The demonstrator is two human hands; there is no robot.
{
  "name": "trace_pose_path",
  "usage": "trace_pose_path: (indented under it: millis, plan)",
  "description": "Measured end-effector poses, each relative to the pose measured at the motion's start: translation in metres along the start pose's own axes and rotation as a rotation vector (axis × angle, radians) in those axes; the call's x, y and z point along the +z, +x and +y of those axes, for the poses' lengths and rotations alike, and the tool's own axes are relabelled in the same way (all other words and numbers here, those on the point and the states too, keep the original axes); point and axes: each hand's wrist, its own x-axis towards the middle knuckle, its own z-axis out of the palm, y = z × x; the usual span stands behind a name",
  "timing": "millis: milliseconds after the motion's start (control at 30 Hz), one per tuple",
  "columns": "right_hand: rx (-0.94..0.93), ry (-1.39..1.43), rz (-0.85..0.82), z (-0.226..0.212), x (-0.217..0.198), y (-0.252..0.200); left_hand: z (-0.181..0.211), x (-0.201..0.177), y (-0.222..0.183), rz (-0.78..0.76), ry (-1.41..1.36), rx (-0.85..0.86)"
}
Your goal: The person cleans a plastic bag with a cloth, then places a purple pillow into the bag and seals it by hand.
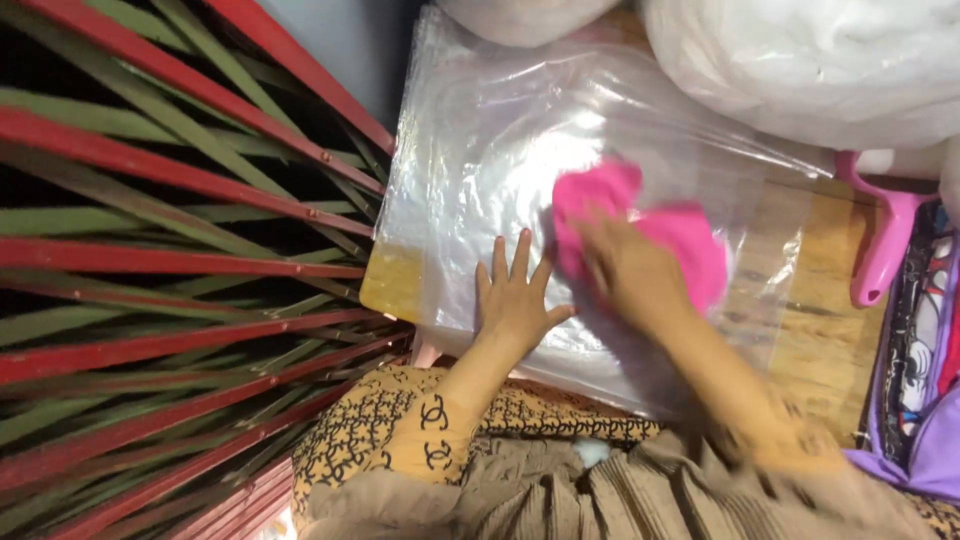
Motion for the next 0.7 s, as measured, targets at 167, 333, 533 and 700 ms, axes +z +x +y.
trace_pose_path:
  millis: [167,333,533,700]
  plan:
    - [0.126,-0.070,-0.087,0.027,-0.027,-0.082,-0.003,0.017,0.005,0.079,-0.018,0.024]
    - [0.429,0.131,0.247,0.060,-0.024,-0.103,0.008,0.004,0.003,0.056,0.071,-0.009]
    - [0.245,-0.006,0.327,0.007,0.026,-0.153,0.005,0.040,0.023,0.322,0.066,0.312]
    - [0.289,-0.028,0.162,0.019,0.003,-0.165,0.009,0.045,0.026,0.328,0.063,0.245]
